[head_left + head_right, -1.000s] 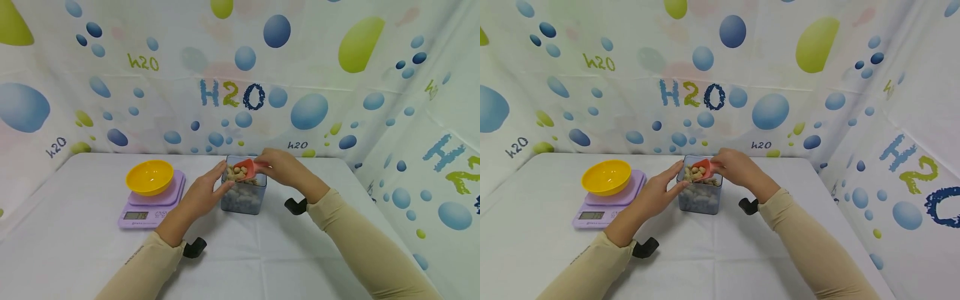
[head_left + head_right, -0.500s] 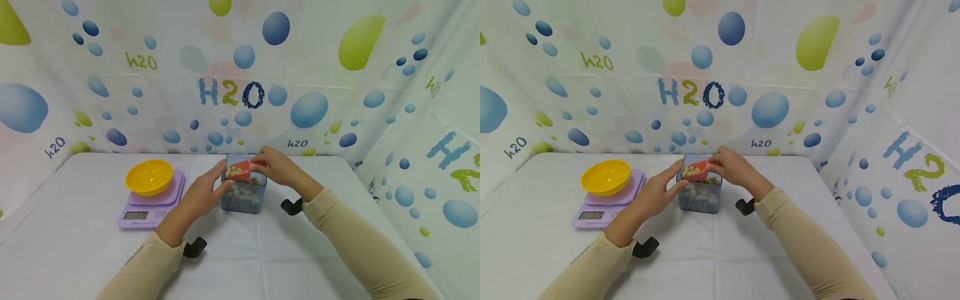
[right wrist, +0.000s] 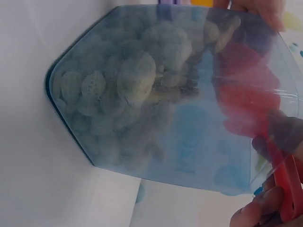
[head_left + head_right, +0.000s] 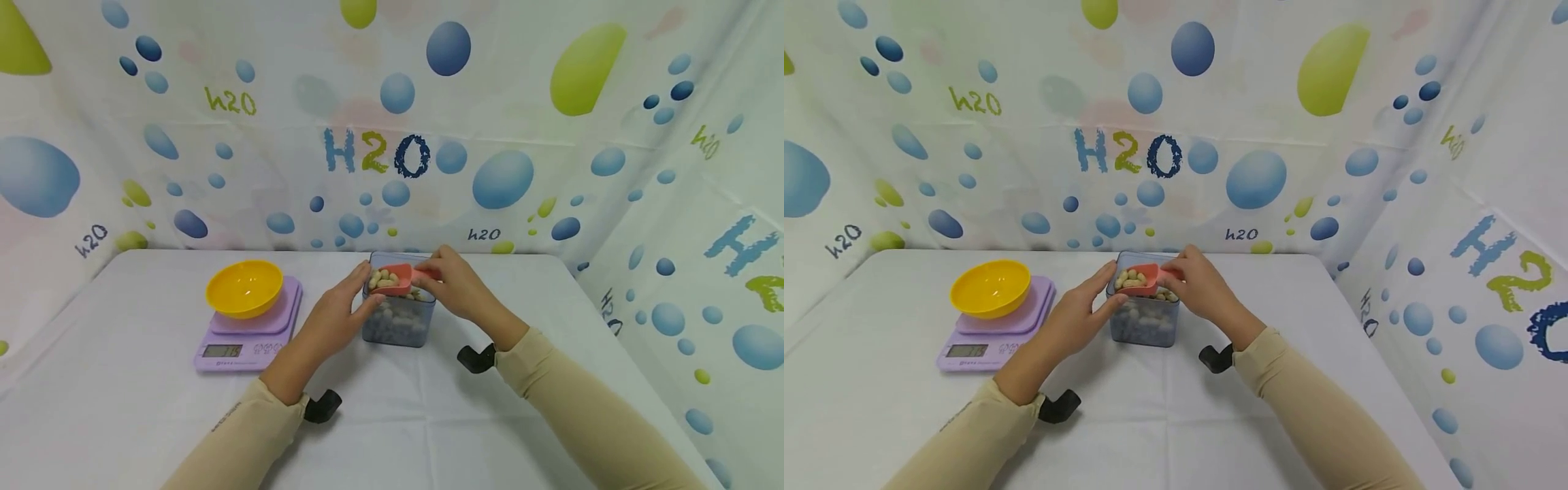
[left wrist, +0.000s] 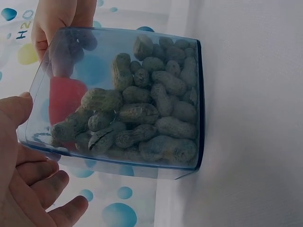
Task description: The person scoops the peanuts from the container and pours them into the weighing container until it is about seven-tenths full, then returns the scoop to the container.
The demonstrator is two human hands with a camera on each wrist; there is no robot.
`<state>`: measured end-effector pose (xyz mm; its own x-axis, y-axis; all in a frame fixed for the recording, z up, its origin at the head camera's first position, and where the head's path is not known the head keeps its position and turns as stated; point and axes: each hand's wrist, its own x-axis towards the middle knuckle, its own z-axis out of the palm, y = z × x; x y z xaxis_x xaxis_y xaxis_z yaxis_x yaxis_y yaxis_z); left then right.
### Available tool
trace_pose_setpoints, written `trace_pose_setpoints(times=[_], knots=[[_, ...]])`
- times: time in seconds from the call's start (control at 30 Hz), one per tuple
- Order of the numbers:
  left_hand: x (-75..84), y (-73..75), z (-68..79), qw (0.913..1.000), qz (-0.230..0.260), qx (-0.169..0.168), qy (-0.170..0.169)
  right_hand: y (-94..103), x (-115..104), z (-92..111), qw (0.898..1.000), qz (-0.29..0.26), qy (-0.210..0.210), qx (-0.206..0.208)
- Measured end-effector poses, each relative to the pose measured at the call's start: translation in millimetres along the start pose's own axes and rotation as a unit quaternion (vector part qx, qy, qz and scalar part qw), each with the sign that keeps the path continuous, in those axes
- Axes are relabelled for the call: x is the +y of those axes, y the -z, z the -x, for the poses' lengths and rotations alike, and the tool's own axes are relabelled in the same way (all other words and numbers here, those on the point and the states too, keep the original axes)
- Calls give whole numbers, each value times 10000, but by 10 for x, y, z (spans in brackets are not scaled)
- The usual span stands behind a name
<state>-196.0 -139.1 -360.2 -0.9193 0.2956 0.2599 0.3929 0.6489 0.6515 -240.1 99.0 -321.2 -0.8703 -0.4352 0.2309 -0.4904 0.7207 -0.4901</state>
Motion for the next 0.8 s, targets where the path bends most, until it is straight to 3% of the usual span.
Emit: trace_pose_setpoints(times=[0.37, 0.8], knots=[[-19, 42, 50, 9999, -60, -43, 115, 60, 95, 60, 9986, -500, -170, -12], [1, 161, 38, 9997, -239, -63, 44, 243, 112, 72, 9980, -567, -245, 125]])
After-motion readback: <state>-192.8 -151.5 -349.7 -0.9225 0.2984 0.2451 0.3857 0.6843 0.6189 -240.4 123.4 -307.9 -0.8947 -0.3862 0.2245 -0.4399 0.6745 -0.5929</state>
